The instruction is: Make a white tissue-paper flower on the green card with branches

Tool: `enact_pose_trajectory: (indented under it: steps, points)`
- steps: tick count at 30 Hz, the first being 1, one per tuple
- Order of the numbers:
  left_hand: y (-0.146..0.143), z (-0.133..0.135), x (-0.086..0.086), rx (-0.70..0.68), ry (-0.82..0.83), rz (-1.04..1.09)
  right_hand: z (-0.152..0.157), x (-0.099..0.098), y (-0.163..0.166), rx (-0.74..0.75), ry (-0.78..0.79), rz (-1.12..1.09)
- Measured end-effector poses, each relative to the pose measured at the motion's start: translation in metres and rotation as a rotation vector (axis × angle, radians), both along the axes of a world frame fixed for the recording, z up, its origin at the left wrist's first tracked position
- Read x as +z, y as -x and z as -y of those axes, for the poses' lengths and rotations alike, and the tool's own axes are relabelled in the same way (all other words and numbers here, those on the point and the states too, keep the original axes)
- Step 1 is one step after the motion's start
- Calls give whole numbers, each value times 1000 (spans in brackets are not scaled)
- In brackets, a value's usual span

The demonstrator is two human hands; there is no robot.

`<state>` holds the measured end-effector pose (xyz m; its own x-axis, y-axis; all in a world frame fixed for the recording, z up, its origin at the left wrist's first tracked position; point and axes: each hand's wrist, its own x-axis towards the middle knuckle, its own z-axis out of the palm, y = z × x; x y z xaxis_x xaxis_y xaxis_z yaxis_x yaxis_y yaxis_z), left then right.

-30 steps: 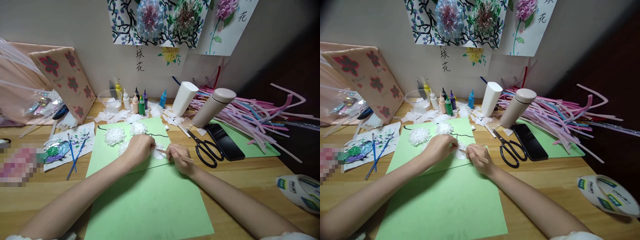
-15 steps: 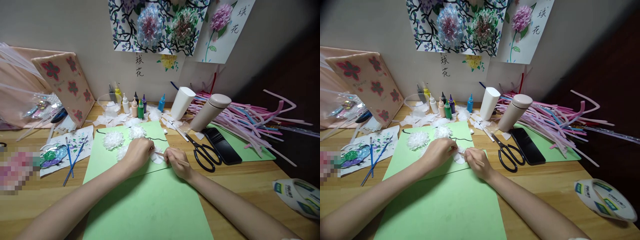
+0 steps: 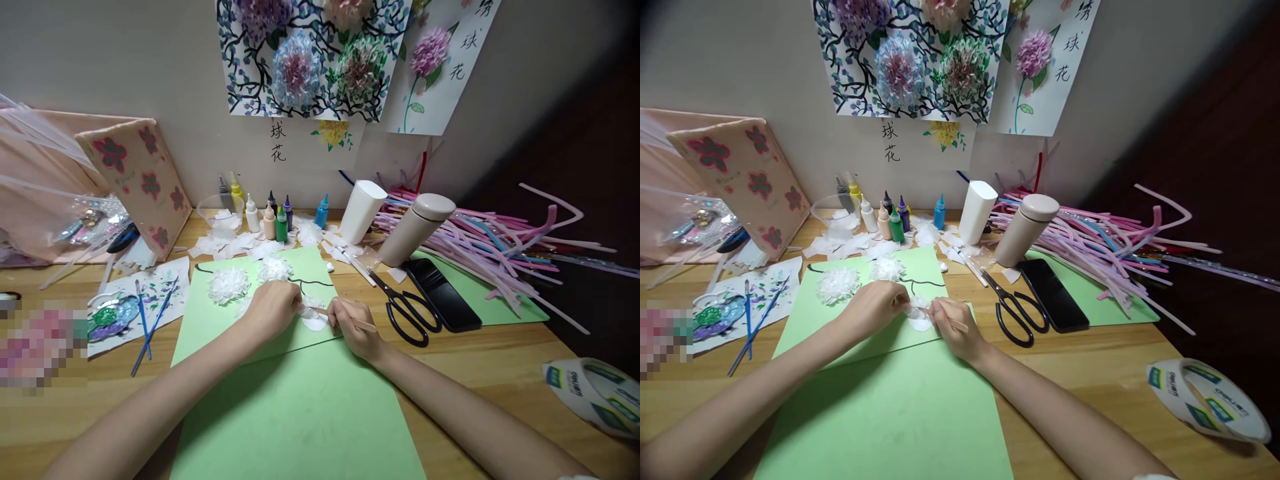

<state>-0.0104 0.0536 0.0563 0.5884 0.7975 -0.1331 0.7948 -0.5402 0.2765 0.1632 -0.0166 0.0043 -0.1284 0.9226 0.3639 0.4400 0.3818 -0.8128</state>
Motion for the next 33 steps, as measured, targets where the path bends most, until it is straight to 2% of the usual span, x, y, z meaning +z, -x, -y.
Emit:
enact_pose_trajectory:
  steps: [7,15,33]
  points:
    - [3,-2,3,-2,30,29,3,-2,-1,-26,-90,-22]
    - [5,-5,6,1,50,29,0,-2,-1,18,-40,23]
    - [6,-8,5,-30,75,33,0,-2,-1,8,2,-10]
